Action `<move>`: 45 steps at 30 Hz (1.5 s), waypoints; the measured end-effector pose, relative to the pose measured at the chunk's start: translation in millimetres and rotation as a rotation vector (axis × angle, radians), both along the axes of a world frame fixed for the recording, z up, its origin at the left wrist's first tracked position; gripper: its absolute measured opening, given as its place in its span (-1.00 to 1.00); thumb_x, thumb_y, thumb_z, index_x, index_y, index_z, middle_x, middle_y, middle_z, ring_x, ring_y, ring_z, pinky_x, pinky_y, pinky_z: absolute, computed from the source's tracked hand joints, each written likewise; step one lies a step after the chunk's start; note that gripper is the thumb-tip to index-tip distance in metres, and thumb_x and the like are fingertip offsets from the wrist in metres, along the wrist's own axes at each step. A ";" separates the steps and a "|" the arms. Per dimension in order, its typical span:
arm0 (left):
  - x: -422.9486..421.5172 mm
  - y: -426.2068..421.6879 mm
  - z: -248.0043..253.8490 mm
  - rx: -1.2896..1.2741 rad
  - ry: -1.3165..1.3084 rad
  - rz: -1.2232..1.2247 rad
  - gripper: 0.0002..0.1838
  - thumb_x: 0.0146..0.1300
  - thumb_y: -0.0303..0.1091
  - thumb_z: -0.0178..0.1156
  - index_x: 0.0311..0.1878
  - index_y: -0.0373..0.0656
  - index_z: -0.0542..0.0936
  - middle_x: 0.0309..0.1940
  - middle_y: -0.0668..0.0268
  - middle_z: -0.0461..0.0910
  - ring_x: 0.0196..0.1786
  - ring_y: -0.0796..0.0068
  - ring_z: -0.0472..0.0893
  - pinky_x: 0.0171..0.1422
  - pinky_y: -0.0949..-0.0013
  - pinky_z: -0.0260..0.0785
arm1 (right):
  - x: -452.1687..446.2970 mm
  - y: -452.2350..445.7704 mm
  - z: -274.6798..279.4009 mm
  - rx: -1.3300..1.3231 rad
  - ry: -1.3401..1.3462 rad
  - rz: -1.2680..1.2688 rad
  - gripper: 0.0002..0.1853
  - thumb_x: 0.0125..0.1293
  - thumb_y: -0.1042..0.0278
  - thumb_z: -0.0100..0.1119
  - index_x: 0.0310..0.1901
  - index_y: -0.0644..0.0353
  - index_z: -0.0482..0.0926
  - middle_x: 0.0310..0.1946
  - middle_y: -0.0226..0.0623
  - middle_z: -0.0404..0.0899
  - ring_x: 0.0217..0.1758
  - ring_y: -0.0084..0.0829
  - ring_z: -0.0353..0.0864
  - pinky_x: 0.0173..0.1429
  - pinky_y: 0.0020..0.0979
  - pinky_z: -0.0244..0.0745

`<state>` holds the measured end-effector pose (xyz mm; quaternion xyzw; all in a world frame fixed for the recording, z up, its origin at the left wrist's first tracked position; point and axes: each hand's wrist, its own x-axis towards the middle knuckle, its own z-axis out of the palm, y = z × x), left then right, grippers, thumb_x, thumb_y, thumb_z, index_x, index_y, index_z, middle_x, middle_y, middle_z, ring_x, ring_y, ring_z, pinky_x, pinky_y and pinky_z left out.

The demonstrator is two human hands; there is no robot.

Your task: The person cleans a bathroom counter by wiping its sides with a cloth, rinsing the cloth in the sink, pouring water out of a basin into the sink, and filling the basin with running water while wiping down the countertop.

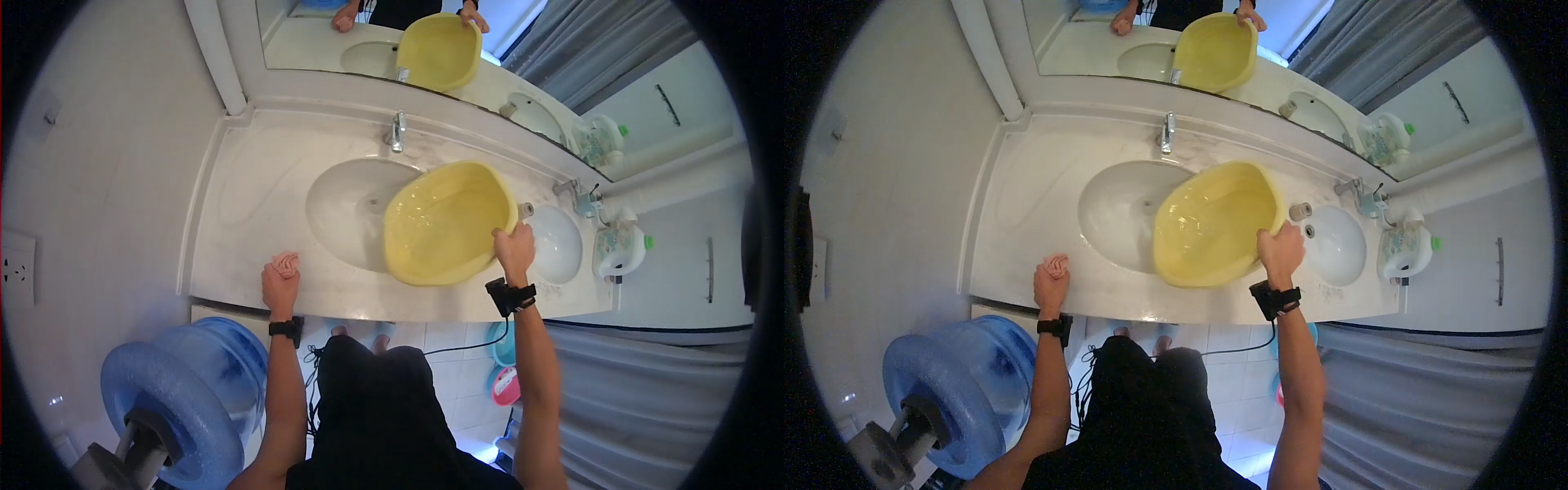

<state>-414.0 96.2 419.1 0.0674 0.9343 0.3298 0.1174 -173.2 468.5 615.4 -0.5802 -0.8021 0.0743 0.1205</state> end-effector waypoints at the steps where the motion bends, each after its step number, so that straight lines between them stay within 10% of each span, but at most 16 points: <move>1: -0.3 2.9 5.4 -0.072 0.011 -0.002 -0.51 0.05 -0.17 0.41 -0.06 -0.19 0.42 -0.11 0.02 0.54 -0.03 -0.13 0.61 -0.01 -0.11 0.50 | -4.0 -1.9 -2.0 0.001 0.002 -0.001 -0.55 -0.03 0.24 0.26 -0.05 0.20 0.67 -0.30 0.01 0.73 -0.20 0.07 0.72 -0.04 -0.08 0.58; 10: -20.4 26.5 3.9 -0.283 0.052 0.110 -0.45 0.17 -0.01 0.32 0.01 -0.25 0.41 -0.04 -0.05 0.51 -0.05 -0.18 0.65 -0.04 -0.22 0.52 | -58.2 -42.9 -4.3 -0.111 0.761 0.056 -0.66 0.24 0.33 0.32 0.03 0.25 0.67 -0.35 -0.08 0.74 -0.33 -0.25 0.73 -0.15 -0.33 0.57; 17: -25.2 22.8 3.8 -0.335 0.031 0.064 -0.46 0.18 -0.06 0.30 0.04 -0.24 0.38 0.03 -0.07 0.46 -0.04 -0.15 0.65 0.00 -0.19 0.54 | -65.5 -67.0 -18.5 0.156 0.853 0.183 -0.66 0.27 0.42 0.28 0.08 0.26 0.65 -0.36 -0.16 0.69 -0.38 -0.31 0.65 -0.25 -0.34 0.51; 20: -26.6 22.2 4.4 -0.374 0.046 -0.034 -0.34 0.02 -0.19 0.39 0.13 -0.27 0.36 0.07 -0.09 0.43 -0.12 -0.10 0.69 -0.15 -0.06 0.62 | -64.8 -78.6 -8.1 0.244 0.699 0.167 -0.61 0.24 0.47 0.28 0.13 0.25 0.63 -0.44 -0.18 0.58 -0.44 -0.28 0.57 -0.32 -0.30 0.46; 25: -16.3 29.2 43.9 -0.619 0.065 -0.222 0.20 -0.10 -0.08 0.54 0.54 -0.24 0.04 0.41 -0.20 0.17 0.27 -0.18 0.43 0.23 -0.19 0.40 | -58.6 -85.7 3.8 0.418 0.579 0.313 -0.55 0.17 0.57 0.30 0.15 0.23 0.63 -0.52 -0.22 0.46 -0.55 -0.30 0.49 -0.43 -0.32 0.41; 35: -35.8 144.4 86.4 0.160 0.373 -0.614 -0.43 0.27 -0.23 0.30 0.29 -0.28 0.44 0.14 -0.03 0.51 0.13 0.00 0.53 0.18 0.04 0.41 | -53.8 -72.0 14.2 0.419 0.604 0.362 -0.55 0.16 0.57 0.32 0.14 0.27 0.63 -0.52 -0.24 0.49 -0.57 -0.32 0.51 -0.44 -0.33 0.42; 37: -38.0 184.5 97.9 0.387 0.023 -0.698 -0.56 0.31 -0.36 0.22 0.22 -0.29 0.49 0.00 0.03 0.59 -0.02 0.14 0.60 0.08 0.21 0.46 | -53.5 -59.9 6.1 0.311 0.686 0.238 -0.57 0.18 0.56 0.31 0.13 0.30 0.62 -0.49 -0.19 0.51 -0.49 -0.29 0.55 -0.37 -0.32 0.45; 42: -68.5 279.6 59.2 0.472 0.040 -0.739 -0.49 0.32 -0.46 0.14 0.35 -0.22 0.43 0.08 0.13 0.58 -0.09 0.37 0.59 -0.02 0.38 0.45 | -54.8 -53.7 -37.4 0.272 0.811 0.114 -0.65 0.29 0.49 0.29 0.10 0.34 0.60 -0.36 -0.19 0.61 -0.35 -0.36 0.63 -0.18 -0.42 0.52; 45: -85.0 323.6 41.6 0.537 0.116 -0.707 -0.50 0.29 -0.51 0.08 0.32 -0.24 0.43 0.00 0.10 0.57 -0.13 0.29 0.57 -0.02 0.31 0.45 | -46.1 -52.0 -56.5 -0.195 1.268 -0.114 -0.70 0.41 0.48 0.21 0.11 0.42 0.54 -0.18 -0.27 0.65 -0.18 -0.54 0.61 -0.04 -0.50 0.51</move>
